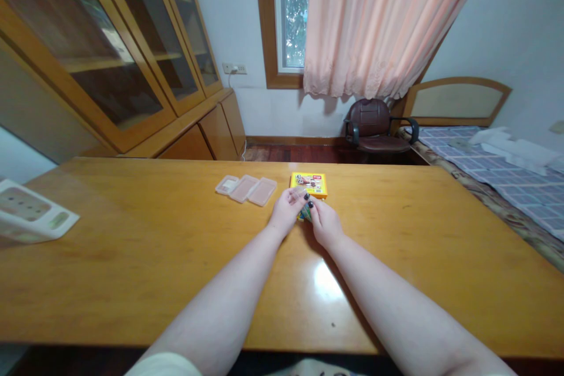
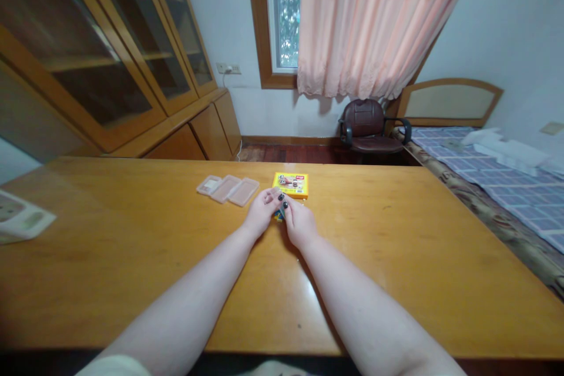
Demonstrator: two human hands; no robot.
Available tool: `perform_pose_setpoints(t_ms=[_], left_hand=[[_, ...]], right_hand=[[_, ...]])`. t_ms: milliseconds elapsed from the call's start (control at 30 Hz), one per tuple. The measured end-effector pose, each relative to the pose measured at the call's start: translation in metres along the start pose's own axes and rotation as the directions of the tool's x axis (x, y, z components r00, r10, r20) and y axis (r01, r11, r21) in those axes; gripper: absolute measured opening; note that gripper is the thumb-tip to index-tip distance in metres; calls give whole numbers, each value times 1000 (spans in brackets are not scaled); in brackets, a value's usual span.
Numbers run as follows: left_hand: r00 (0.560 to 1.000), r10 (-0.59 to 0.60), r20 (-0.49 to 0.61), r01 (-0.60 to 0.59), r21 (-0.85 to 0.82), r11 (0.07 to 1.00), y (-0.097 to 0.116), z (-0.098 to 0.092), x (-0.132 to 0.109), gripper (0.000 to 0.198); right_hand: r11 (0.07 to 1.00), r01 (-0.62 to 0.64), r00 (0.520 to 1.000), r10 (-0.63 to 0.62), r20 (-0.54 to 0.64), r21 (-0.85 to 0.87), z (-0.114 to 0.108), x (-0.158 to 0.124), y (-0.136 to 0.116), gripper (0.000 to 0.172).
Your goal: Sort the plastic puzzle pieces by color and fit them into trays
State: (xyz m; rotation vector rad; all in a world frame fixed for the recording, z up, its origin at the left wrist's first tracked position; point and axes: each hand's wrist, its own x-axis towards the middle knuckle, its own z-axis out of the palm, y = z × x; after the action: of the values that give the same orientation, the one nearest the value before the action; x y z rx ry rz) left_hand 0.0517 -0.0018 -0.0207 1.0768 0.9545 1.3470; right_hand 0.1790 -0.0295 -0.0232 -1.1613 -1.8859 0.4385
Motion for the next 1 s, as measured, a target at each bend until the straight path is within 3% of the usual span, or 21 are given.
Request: perform_pose_setpoints(t_ms=[167, 333, 433, 600, 800, 1000], left_hand=[[999, -36, -33, 35, -42, 999, 0, 2, -2, 48], [996, -63, -66, 61, -37, 997, -4, 1, -2, 47], [996, -65, -66, 61, -58, 996, -7, 0, -1, 48], [998, 45, -41, -46, -34, 998, -7, -4, 4, 58], [966, 256, 36, -258, 194, 946, -6, -11, 7, 59], [929, 317, 191, -369, 538, 757, 11, -16, -3, 65]], right_hand=[[997, -12, 1000, 10, -20, -77, 0, -1, -3, 38], [989, -136, 983, 127, -133, -59, 1, 1, -1, 41], [986, -164, 979, 159, -125, -31, 2, 3, 4, 39], [982, -187, 977, 188, -99, 19, 3, 9, 12, 34], [960, -255, 953, 269, -140, 113, 7, 13, 24, 29], [922, -313, 919, 354, -170, 227, 11, 15, 39, 27]])
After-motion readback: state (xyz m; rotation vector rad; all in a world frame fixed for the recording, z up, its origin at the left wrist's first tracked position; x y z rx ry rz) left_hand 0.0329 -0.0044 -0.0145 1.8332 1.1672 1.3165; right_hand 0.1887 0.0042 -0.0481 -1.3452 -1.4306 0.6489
